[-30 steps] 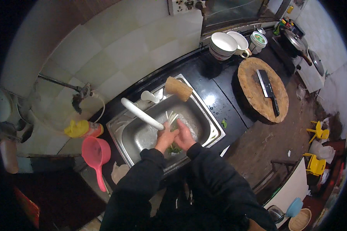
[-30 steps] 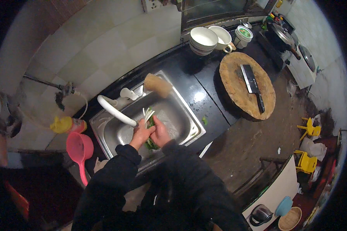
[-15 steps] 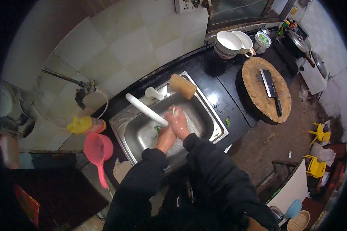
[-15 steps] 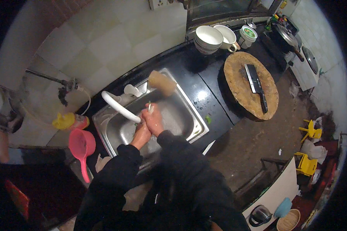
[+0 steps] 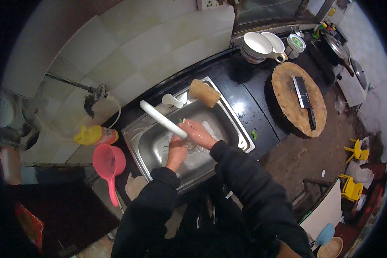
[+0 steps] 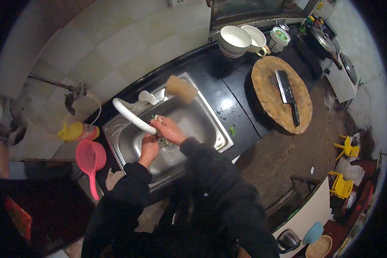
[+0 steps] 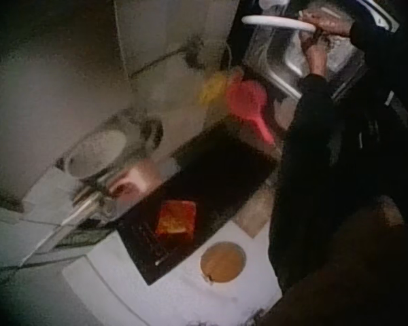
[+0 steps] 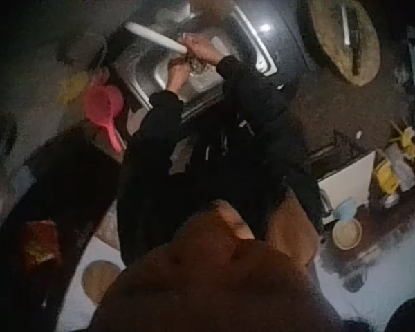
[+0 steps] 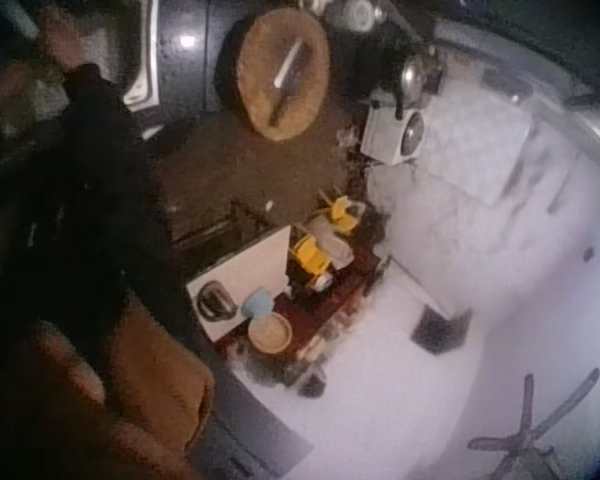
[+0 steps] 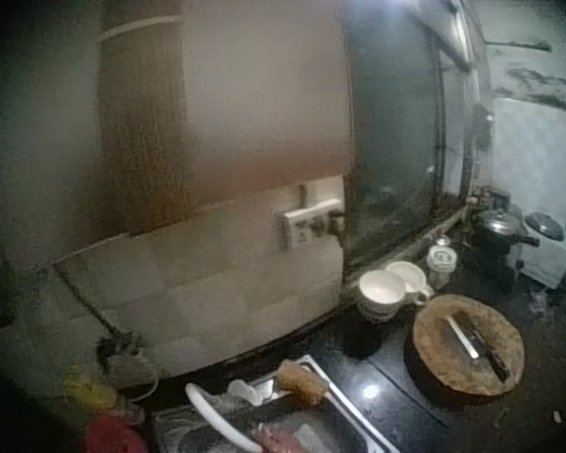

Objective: The person sits on the floor sorting green onions and other vegetables from a basket, then moves to a kitchen sink to wash them. The person chops the green onions on a wooden cutting board with a knife, transfers the chopped pieces into a bowl, adds a spoonful of white powder, and rinses the bowl under running water.

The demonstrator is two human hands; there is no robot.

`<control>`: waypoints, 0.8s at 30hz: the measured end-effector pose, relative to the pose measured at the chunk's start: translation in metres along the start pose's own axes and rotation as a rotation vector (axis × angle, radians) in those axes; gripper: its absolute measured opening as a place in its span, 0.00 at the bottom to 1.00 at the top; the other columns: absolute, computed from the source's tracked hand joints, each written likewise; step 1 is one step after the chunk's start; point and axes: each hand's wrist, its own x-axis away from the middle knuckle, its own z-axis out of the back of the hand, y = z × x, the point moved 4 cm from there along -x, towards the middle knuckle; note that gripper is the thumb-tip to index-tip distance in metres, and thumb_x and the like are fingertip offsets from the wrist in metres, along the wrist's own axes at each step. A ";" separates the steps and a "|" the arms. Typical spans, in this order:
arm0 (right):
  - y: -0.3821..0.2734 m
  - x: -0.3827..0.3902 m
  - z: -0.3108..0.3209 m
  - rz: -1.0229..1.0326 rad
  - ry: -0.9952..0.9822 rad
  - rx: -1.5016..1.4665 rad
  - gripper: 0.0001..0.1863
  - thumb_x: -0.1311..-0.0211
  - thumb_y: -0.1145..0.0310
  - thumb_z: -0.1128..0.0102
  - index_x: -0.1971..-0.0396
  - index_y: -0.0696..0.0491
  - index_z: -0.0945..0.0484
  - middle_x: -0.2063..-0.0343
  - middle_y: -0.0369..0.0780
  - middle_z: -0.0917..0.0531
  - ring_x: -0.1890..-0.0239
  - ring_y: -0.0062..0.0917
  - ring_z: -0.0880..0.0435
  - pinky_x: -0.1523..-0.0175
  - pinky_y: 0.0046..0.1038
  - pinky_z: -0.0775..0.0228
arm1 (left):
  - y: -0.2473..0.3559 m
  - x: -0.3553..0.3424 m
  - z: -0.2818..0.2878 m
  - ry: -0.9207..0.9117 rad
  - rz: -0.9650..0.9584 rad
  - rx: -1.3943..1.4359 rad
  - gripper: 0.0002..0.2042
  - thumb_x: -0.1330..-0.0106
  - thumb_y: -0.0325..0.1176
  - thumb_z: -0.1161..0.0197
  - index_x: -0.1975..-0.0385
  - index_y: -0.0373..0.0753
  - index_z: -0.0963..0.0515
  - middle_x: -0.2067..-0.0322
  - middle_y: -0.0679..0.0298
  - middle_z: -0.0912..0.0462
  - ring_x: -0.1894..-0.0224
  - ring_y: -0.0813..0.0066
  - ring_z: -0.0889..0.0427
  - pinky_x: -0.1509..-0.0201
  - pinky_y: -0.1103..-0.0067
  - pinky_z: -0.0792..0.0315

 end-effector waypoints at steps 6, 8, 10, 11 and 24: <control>-0.020 -0.023 0.003 0.348 -0.019 0.338 0.14 0.35 0.60 0.44 0.65 0.58 0.23 0.73 0.47 0.20 0.71 0.36 0.21 0.65 0.34 0.31 | -0.008 0.009 0.017 0.183 0.104 0.586 0.15 0.30 0.31 0.43 0.47 0.33 0.29 0.56 0.64 0.19 0.54 0.74 0.22 0.48 0.77 0.30; -0.027 -0.031 0.009 0.409 0.037 0.358 0.13 0.36 0.61 0.43 0.64 0.57 0.23 0.73 0.49 0.21 0.68 0.42 0.20 0.63 0.36 0.31 | -0.014 0.020 0.034 0.121 0.260 0.480 0.14 0.29 0.34 0.42 0.49 0.34 0.29 0.59 0.64 0.18 0.56 0.76 0.21 0.48 0.79 0.30; -0.034 -0.038 0.013 0.556 -0.012 0.647 0.14 0.40 0.66 0.42 0.55 0.54 0.24 0.59 0.46 0.21 0.53 0.41 0.22 0.54 0.38 0.30 | -0.015 0.032 0.049 0.180 0.302 0.629 0.13 0.29 0.38 0.41 0.54 0.37 0.30 0.64 0.62 0.19 0.56 0.73 0.20 0.47 0.75 0.28; -0.038 -0.040 0.014 0.656 -0.020 0.797 0.17 0.42 0.68 0.41 0.52 0.53 0.25 0.54 0.45 0.22 0.49 0.40 0.24 0.51 0.38 0.30 | -0.014 0.036 0.056 0.187 0.298 0.735 0.13 0.29 0.38 0.42 0.55 0.37 0.30 0.64 0.62 0.20 0.56 0.71 0.19 0.47 0.73 0.27; 0.004 -0.006 0.023 0.537 -0.192 1.208 0.27 0.51 0.77 0.41 0.46 0.54 0.29 0.39 0.47 0.32 0.36 0.43 0.34 0.40 0.42 0.34 | 0.019 0.059 0.096 0.189 0.237 0.665 0.11 0.25 0.34 0.52 0.53 0.34 0.30 0.64 0.59 0.19 0.56 0.68 0.19 0.50 0.72 0.25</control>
